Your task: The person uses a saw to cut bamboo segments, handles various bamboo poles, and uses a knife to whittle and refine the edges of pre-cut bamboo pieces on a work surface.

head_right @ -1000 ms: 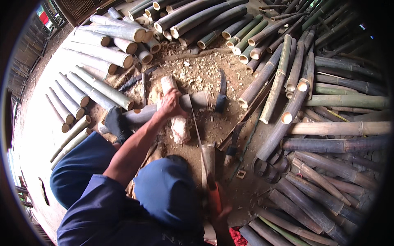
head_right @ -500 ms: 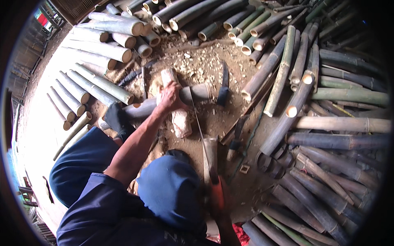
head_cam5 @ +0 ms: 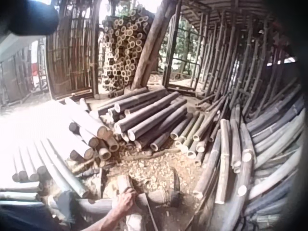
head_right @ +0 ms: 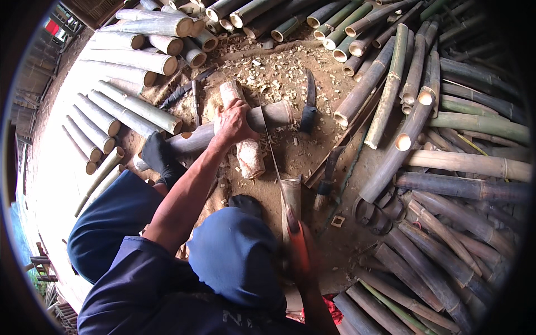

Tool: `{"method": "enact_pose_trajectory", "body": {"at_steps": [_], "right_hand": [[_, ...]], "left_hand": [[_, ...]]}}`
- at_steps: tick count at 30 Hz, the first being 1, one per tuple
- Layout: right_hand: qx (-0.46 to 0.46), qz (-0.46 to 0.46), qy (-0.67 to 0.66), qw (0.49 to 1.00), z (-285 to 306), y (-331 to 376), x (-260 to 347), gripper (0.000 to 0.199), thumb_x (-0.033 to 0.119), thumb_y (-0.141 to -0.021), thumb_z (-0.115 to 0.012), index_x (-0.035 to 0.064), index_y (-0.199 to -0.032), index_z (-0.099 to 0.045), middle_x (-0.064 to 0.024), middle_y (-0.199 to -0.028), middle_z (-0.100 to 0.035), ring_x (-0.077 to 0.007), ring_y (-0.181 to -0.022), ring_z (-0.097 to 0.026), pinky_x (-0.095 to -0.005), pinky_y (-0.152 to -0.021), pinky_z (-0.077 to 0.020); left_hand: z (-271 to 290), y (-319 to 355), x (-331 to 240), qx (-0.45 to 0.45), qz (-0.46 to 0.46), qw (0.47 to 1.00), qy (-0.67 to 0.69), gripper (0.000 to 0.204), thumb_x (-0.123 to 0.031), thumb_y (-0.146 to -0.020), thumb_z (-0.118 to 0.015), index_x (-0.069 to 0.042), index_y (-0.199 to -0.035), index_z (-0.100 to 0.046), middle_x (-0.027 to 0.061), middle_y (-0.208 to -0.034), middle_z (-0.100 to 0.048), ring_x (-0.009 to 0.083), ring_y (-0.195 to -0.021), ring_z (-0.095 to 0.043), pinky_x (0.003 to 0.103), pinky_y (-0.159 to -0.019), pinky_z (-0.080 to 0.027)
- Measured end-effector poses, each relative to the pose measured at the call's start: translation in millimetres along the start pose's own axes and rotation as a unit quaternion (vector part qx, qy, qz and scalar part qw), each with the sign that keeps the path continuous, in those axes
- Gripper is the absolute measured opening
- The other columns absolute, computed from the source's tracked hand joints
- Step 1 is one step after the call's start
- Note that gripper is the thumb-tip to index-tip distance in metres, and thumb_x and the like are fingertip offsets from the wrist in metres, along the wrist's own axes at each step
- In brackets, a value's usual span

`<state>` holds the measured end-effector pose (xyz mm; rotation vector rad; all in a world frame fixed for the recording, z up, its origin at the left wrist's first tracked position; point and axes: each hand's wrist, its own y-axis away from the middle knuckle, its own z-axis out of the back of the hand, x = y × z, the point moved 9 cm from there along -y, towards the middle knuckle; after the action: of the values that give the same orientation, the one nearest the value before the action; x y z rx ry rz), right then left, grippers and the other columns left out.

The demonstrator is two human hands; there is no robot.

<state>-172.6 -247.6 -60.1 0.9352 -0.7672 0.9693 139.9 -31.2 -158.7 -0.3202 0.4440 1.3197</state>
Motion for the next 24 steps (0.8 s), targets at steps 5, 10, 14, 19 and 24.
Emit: {"method": "enact_pose_trajectory", "body": {"at_steps": [5, 10, 14, 19, 24], "right_hand": [[0.001, 0.152, 0.097, 0.984, -47.3, -87.6, 71.6, 0.04, 0.019, -0.104, -0.06, -0.0031, -0.137, -0.065, -0.0188, -0.101, -0.074, -0.0251, -0.086, -0.072, -0.0348, -0.082, -0.0572], [-0.031, 0.185, 0.18, 0.965, -6.1, -17.5, -17.2, 0.041, 0.026, -0.105, -0.063, -0.0023, -0.134, -0.067, -0.0155, -0.105, -0.072, -0.0203, -0.091, -0.07, -0.0356, -0.084, -0.0558], [0.023, -0.013, 0.005, 1.0, 1.6, 5.9, -27.7, 0.039, 0.022, -0.104, -0.062, -0.0007, -0.136, -0.066, -0.0183, -0.112, -0.073, -0.0273, -0.092, -0.073, -0.0415, -0.082, -0.0568], [-0.029, 0.208, -0.002, 0.978, -51.4, -102.1, 74.8, 0.038, 0.019, -0.101, -0.064, 0.0013, -0.135, -0.065, -0.0278, -0.096, -0.071, -0.0445, -0.088, -0.072, -0.046, -0.079, -0.0574], [-0.037, 0.228, 0.121, 0.965, -5.0, -16.1, 5.6, 0.04, 0.025, -0.104, -0.062, 0.0033, -0.138, -0.066, -0.0222, -0.102, -0.073, -0.0339, -0.092, -0.074, -0.0424, -0.082, -0.0577]], "left_hand": [[3.5, 1.6, 8.7, -0.037, -0.004, 0.999, 0.027, 0.079, -0.042, -0.042, -0.094, -0.011, -0.112, -0.075, 0.0068, -0.127, -0.066, 0.0283, -0.133, -0.054, 0.072, -0.11, -0.032], [3.9, -8.8, 8.0, 0.0, -0.002, 1.0, 0.024, 0.082, -0.042, -0.044, -0.094, -0.01, -0.116, -0.075, 0.0055, -0.129, -0.066, 0.028, -0.135, -0.053, 0.075, -0.109, -0.034], [4.3, -1.8, 7.1, 0.001, 0.002, 1.0, 0.014, 0.081, -0.041, -0.045, -0.096, -0.01, -0.117, -0.074, 0.0051, -0.127, -0.067, 0.0279, -0.134, -0.053, 0.074, -0.112, -0.032], [-0.8, -4.5, 0.7, -0.012, -0.007, 1.0, -0.011, 0.084, -0.042, -0.043, -0.096, -0.009, -0.117, -0.074, 0.0044, -0.128, -0.067, 0.025, -0.131, -0.056, 0.069, -0.109, -0.036], [-1.7, -5.0, 7.3, 0.005, -0.005, 1.0, 0.001, 0.084, -0.043, -0.043, -0.096, -0.009, -0.116, -0.075, 0.0055, -0.125, -0.067, 0.0253, -0.132, -0.056, 0.07, -0.11, -0.036]]}}
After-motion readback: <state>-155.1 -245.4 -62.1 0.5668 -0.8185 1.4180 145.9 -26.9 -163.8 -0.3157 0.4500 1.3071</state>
